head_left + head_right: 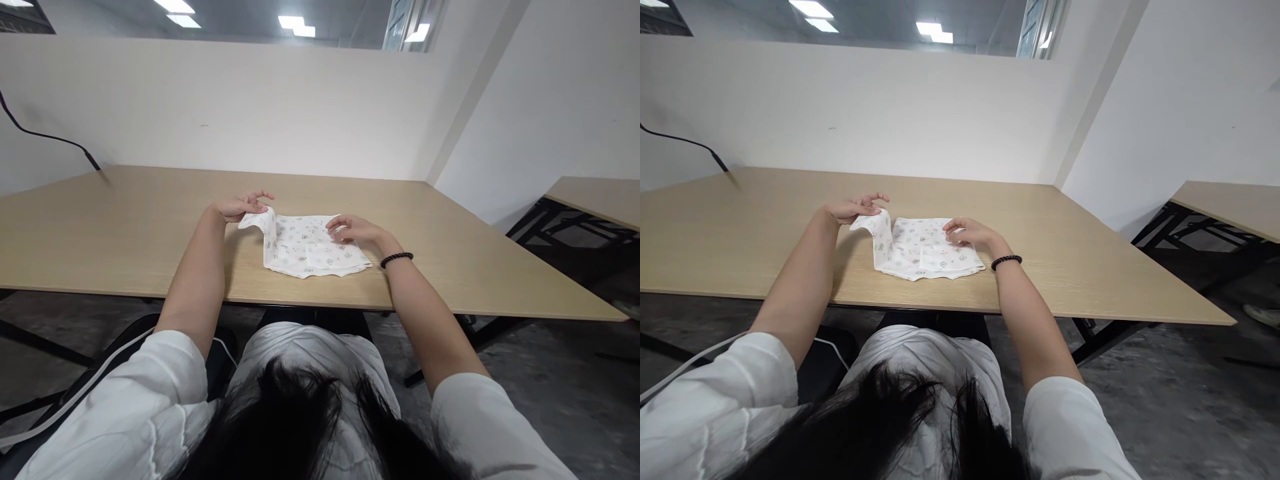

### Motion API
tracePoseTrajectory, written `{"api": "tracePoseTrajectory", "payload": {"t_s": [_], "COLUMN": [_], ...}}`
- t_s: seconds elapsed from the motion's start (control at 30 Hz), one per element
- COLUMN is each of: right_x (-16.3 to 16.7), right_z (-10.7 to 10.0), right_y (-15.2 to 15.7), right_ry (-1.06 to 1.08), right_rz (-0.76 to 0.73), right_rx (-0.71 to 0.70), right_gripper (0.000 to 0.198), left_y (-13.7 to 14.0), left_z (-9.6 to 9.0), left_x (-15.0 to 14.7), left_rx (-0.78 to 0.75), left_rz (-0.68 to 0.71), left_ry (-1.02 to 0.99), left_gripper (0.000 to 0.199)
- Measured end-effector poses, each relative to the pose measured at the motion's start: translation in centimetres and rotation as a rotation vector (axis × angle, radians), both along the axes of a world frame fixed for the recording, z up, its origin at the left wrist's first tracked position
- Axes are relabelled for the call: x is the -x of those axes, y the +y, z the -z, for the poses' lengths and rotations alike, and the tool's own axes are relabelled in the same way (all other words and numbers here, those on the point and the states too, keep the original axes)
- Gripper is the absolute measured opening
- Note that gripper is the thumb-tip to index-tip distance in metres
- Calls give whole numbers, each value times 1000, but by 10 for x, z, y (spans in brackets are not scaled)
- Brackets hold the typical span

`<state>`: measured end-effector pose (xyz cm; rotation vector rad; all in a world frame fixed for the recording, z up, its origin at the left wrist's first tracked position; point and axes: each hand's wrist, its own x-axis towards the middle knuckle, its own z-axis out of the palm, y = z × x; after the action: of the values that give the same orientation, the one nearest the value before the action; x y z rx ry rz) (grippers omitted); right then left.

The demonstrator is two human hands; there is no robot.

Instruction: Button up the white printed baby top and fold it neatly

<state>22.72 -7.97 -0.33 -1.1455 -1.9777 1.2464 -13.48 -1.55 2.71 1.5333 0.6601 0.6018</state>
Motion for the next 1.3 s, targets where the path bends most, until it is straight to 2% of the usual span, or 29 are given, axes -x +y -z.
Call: {"api": "tracePoseTrajectory", "payload": {"t_s": [0.07,0.13,0.27,0.5,0.67,0.8,0.93,1.1,1.3], "right_x": [7,13,19,16,21,28,35,41,47], "right_z": [5,10,11,6,21,30,33,43,38], "right_y": [1,4,8,4,12,14,10,5,10], "right_ry": [-129,-223,-239,-152,-227,-303,-377,-500,-476], "right_rz": [-25,-83,-116,-59,-25,32,37,-24,59], "right_rx": [-139,-216,-234,-276,-308,-404,-518,-475,-506], "right_gripper": [34,32,25,34,31,30,43,54,67], "left_y": [1,1,1,1,2,4,3,2,-5], "left_z": [0,0,0,0,0,1,1,0,-1], "left_x": [0,0,1,3,3,4,3,1,-26], "left_rx": [7,12,14,0,-15,-12,3,0,1], "left_rz": [11,18,37,79,83,85,81,73,106], "left_ry": [29,54,65,83,116,135,137,102,11], "left_gripper": [57,57,58,57,57,57,57,57,65]}}
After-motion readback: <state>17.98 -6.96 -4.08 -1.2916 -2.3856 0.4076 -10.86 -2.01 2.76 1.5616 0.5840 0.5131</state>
